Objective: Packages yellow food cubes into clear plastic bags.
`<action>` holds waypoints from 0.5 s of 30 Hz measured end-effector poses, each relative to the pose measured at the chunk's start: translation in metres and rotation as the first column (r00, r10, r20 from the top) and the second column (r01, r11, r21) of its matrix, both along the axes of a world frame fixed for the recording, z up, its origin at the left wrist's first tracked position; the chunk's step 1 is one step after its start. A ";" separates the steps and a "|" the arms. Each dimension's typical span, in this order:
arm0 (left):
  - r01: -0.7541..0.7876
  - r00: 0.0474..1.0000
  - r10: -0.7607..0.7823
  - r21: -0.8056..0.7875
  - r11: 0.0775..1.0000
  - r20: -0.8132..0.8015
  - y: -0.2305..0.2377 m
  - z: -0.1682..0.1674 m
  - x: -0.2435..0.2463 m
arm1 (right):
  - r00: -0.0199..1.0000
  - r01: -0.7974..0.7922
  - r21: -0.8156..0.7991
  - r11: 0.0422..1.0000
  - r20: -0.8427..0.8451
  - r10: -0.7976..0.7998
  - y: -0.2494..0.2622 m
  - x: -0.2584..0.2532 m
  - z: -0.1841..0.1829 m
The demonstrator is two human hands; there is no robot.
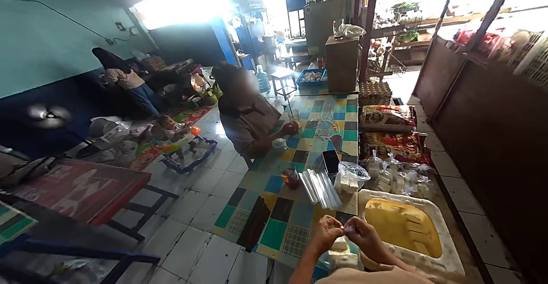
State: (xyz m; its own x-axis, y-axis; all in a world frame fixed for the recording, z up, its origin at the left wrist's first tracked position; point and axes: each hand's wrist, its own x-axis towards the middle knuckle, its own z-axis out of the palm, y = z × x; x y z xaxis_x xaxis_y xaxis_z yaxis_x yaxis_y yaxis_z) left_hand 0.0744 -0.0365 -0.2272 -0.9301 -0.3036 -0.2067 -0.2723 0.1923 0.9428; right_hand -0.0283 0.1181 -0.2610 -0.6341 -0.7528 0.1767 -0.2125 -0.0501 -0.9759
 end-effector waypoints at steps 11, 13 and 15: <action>-0.188 0.978 0.151 -0.297 0.936 -0.142 0.022 -0.001 -0.004 | 0.977 -0.173 0.051 0.984 -0.119 0.178 0.006 -0.024 0.009; -0.170 0.982 0.137 -0.277 0.946 -0.134 0.019 -0.002 -0.005 | 0.975 -0.142 0.061 0.988 -0.165 0.151 0.003 -0.024 0.011; -0.146 0.985 0.116 -0.262 0.954 -0.128 0.016 -0.003 -0.004 | 0.963 -0.118 0.089 0.989 -0.233 0.136 0.000 -0.021 0.013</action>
